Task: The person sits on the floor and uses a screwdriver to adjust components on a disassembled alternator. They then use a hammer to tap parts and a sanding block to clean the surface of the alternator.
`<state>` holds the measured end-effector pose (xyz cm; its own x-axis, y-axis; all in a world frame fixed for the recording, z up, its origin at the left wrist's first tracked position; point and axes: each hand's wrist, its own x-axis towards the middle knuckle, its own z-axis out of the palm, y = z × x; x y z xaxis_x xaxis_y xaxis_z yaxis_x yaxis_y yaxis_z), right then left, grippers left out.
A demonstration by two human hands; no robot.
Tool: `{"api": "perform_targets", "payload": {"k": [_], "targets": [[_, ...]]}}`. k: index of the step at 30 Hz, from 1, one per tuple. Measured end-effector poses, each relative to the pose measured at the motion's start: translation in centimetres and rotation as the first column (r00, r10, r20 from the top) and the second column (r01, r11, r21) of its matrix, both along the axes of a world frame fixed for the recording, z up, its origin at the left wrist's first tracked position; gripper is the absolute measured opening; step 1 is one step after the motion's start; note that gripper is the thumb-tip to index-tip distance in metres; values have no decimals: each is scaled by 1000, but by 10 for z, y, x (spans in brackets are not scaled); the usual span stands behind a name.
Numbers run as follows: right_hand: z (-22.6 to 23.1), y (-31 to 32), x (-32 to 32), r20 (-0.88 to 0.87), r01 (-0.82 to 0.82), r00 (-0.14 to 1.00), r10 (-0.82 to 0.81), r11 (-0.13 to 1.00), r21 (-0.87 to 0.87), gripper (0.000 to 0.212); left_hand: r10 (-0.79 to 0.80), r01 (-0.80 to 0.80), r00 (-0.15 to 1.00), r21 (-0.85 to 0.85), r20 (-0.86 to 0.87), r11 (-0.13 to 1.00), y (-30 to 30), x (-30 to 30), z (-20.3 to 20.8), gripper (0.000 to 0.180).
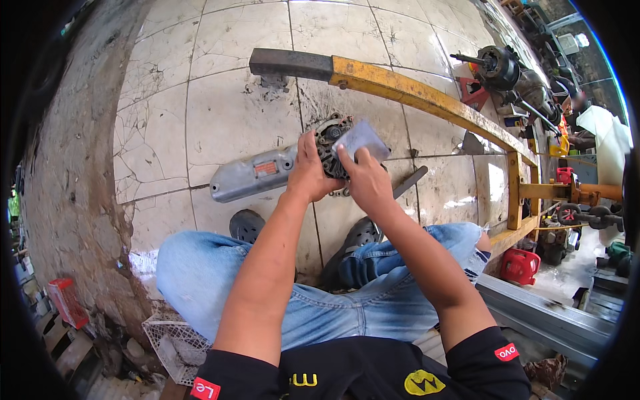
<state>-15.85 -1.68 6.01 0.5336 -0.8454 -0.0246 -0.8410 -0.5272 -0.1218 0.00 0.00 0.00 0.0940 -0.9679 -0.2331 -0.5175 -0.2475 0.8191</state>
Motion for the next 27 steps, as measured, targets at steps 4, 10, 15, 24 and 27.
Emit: {"api": "perform_targets", "payload": {"k": [4,10,15,24,27], "targets": [[1,-6,-10,6,-9,1000,10,1000,-22,59,-13,12,1000,-35,-17,999,0,-2,-7,144],[8,-45,-32,115,237,967,-225,967,-98,63,-28,29,999,-28,40,999,-1,1,-4,146],[-20,-54,-96,87,510,855,-511,860,36,56,-41,41,999,-68,-2,997,0,1,-5,143],[-122,-19,-152,-274,721,690,-670,606,335,35,-41,38,997,-47,-61,998,0,3,-1,144],[-142,-7,-152,-298,751,654,-695,546,373,33,-33,32,996,-5,-83,999,0,2,3,144]]}}
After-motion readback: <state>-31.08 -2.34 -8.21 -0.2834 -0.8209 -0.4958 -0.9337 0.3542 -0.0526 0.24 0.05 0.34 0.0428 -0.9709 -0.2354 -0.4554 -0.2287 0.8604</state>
